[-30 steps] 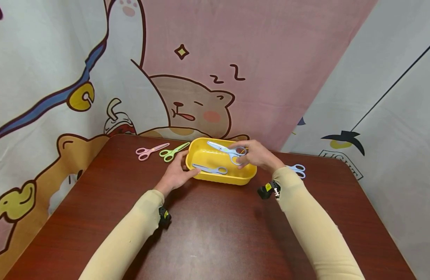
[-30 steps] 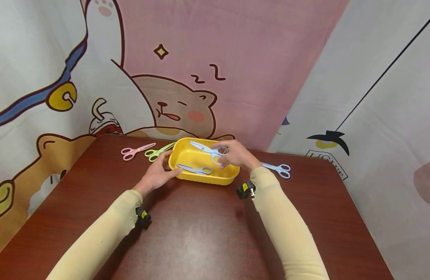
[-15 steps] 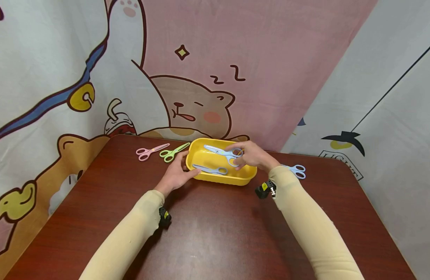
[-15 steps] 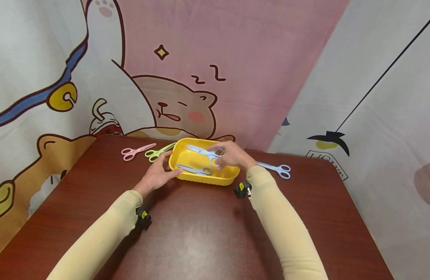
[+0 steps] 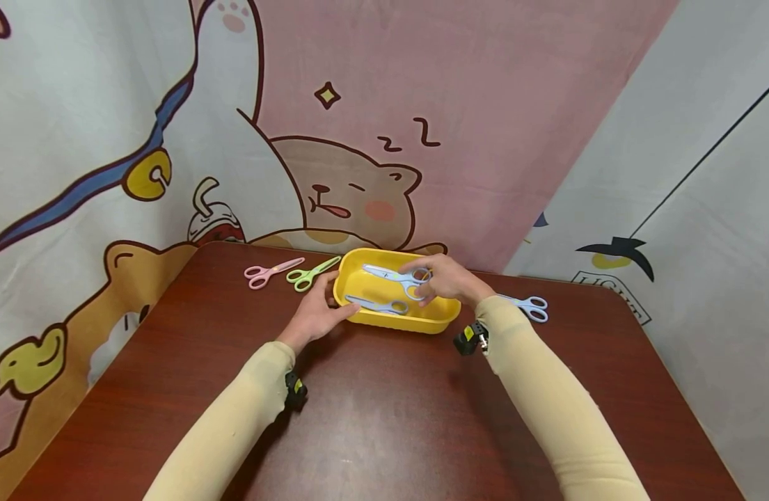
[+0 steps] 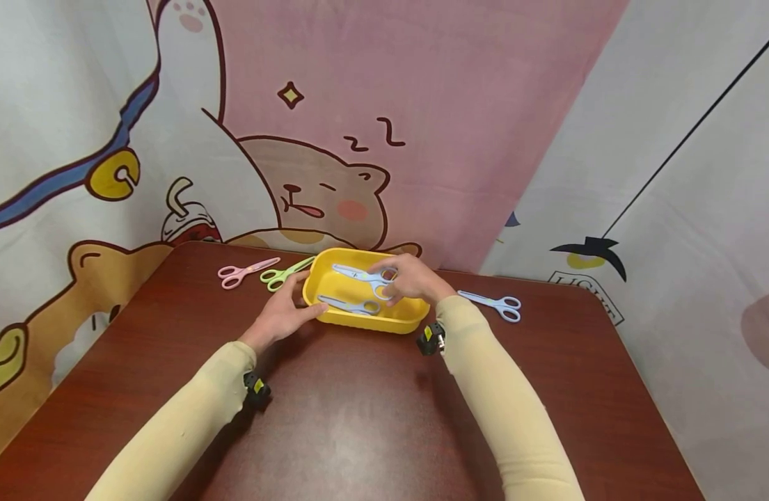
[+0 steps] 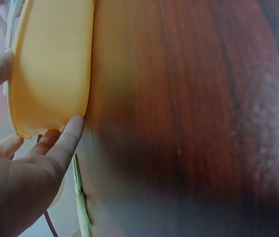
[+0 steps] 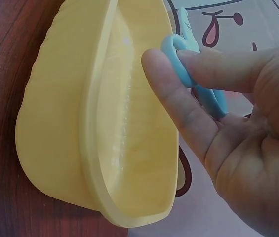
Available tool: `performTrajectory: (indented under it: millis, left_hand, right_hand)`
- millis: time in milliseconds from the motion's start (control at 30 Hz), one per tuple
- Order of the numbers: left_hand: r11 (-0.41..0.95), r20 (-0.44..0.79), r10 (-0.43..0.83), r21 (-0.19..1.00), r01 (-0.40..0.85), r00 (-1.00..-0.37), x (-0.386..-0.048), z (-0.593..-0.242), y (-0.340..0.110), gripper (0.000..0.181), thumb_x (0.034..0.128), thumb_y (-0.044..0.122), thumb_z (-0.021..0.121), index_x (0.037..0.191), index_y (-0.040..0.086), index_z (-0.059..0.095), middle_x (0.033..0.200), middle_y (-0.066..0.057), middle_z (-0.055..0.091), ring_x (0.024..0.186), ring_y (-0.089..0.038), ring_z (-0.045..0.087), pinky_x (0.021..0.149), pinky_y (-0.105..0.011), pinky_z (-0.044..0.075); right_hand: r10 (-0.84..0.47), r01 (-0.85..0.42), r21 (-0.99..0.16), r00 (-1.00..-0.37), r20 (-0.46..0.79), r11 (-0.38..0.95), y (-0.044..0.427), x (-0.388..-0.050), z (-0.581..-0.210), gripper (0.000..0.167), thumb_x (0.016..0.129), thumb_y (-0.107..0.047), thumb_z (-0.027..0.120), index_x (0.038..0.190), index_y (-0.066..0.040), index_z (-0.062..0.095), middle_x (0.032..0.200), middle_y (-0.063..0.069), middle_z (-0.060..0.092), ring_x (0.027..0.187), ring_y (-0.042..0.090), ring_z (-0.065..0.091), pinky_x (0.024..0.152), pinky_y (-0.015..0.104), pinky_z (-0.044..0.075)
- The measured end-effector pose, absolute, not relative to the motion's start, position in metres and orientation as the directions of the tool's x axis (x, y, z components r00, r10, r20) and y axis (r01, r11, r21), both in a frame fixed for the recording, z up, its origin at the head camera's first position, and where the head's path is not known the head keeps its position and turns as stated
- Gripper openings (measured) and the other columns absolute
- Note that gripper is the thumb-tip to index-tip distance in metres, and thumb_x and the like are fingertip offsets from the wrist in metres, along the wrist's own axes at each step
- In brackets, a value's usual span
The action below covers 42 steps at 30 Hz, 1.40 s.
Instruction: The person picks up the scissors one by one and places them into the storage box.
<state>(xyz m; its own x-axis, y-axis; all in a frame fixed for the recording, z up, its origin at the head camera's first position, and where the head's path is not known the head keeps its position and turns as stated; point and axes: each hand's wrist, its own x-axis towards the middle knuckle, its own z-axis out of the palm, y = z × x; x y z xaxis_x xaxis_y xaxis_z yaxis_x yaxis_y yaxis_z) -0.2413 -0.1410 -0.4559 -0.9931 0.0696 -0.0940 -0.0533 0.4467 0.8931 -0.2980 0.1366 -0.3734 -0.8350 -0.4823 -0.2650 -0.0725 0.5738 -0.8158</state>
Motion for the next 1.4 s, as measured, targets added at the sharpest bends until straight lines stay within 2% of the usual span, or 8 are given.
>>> performTrajectory:
  millis: [167, 433, 533, 833, 1000, 1167, 1333, 1400]
  left_hand:
    - [0.441, -0.097, 0.071, 0.896, -0.056, -0.993, -0.241, -0.455, -0.141, 0.088, 0.0893, 0.029, 0.083, 0.159, 0.016, 0.032, 0.146, -0.015, 0.053, 0.118, -0.030, 0.062, 0.097, -0.043, 0.052]
    - [0.447, -0.089, 0.070, 0.893, -0.048, -0.994, -0.242, -0.457, -0.141, 0.088, 0.0889, 0.030, 0.083, 0.159, 0.016, 0.032, 0.147, -0.015, 0.052, 0.120, -0.031, 0.060, 0.099, -0.044, 0.051]
    - [0.451, -0.088, 0.071, 0.891, -0.047, -0.994, -0.243, -0.458, -0.141, 0.088, 0.0891, 0.030, 0.083, 0.159, 0.016, 0.032, 0.147, -0.014, 0.051, 0.121, -0.031, 0.060, 0.100, -0.044, 0.051]
    - [0.434, -0.092, 0.077, 0.900, -0.050, -0.993, -0.243, -0.458, -0.142, 0.088, 0.0894, 0.030, 0.083, 0.159, 0.017, 0.032, 0.148, -0.014, 0.051, 0.121, -0.030, 0.061, 0.100, -0.043, 0.051]
    - [0.427, -0.082, 0.085, 0.903, -0.038, -0.993, -0.244, -0.458, -0.142, 0.087, 0.0899, 0.028, 0.082, 0.159, 0.015, 0.031, 0.148, -0.014, 0.052, 0.118, -0.029, 0.062, 0.100, -0.043, 0.052]
    - [0.431, -0.073, 0.083, 0.902, -0.031, -0.994, -0.244, -0.458, -0.142, 0.087, 0.0894, 0.028, 0.083, 0.159, 0.014, 0.032, 0.148, -0.014, 0.052, 0.116, -0.028, 0.062, 0.099, -0.042, 0.051]
    - [0.436, -0.069, 0.082, 0.899, -0.026, -0.994, -0.244, -0.459, -0.142, 0.087, 0.0891, 0.029, 0.083, 0.159, 0.014, 0.033, 0.147, -0.013, 0.053, 0.117, -0.028, 0.061, 0.100, -0.043, 0.050]
    - [0.442, -0.072, 0.079, 0.896, -0.030, -0.994, -0.243, -0.459, -0.141, 0.087, 0.0892, 0.029, 0.083, 0.158, 0.014, 0.033, 0.147, -0.013, 0.053, 0.117, -0.028, 0.061, 0.101, -0.043, 0.050]
  right_hand:
    - [-0.485, -0.078, -0.805, -0.830, -0.274, 0.588, 0.134, -0.300, -0.374, 0.049, 0.091, 0.011, 0.067, 0.137, -0.006, 0.067, 0.126, 0.024, 0.054, 0.087, 0.027, 0.068, 0.087, 0.056, 0.058]
    - [-0.522, -0.117, -0.797, -0.810, -0.269, 0.593, 0.131, -0.302, -0.377, 0.049, 0.091, 0.012, 0.066, 0.138, -0.003, 0.065, 0.127, 0.025, 0.054, 0.085, 0.030, 0.071, 0.085, 0.055, 0.058]
    - [-0.523, -0.110, -0.798, -0.806, -0.277, 0.592, 0.129, -0.304, -0.379, 0.049, 0.091, 0.012, 0.066, 0.138, -0.004, 0.065, 0.126, 0.025, 0.054, 0.085, 0.034, 0.072, 0.086, 0.056, 0.058]
    - [-0.504, -0.100, -0.773, -0.808, -0.304, 0.626, 0.121, -0.307, -0.377, 0.047, 0.091, 0.007, 0.070, 0.136, -0.009, 0.068, 0.122, 0.023, 0.056, 0.080, 0.030, 0.075, 0.087, 0.055, 0.058]
    - [-0.517, -0.102, -0.773, -0.796, -0.314, 0.626, 0.119, -0.310, -0.380, 0.048, 0.090, 0.008, 0.071, 0.135, -0.007, 0.068, 0.125, 0.023, 0.057, 0.091, 0.029, 0.072, 0.086, 0.053, 0.059]
    - [-0.529, -0.109, -0.771, -0.786, -0.319, 0.628, 0.117, -0.312, -0.382, 0.047, 0.090, 0.009, 0.070, 0.135, -0.005, 0.067, 0.126, 0.024, 0.056, 0.094, 0.032, 0.071, 0.082, 0.047, 0.061]
    - [-0.527, -0.103, -0.762, -0.780, -0.337, 0.639, 0.113, -0.313, -0.384, 0.047, 0.090, 0.010, 0.069, 0.134, -0.005, 0.068, 0.136, 0.024, 0.056, 0.122, 0.034, 0.059, 0.077, 0.039, 0.062]
    - [-0.528, -0.100, -0.760, -0.776, -0.345, 0.642, 0.111, -0.314, -0.384, 0.047, 0.089, 0.010, 0.069, 0.134, -0.005, 0.068, 0.139, 0.024, 0.056, 0.129, 0.036, 0.055, 0.077, 0.038, 0.062]
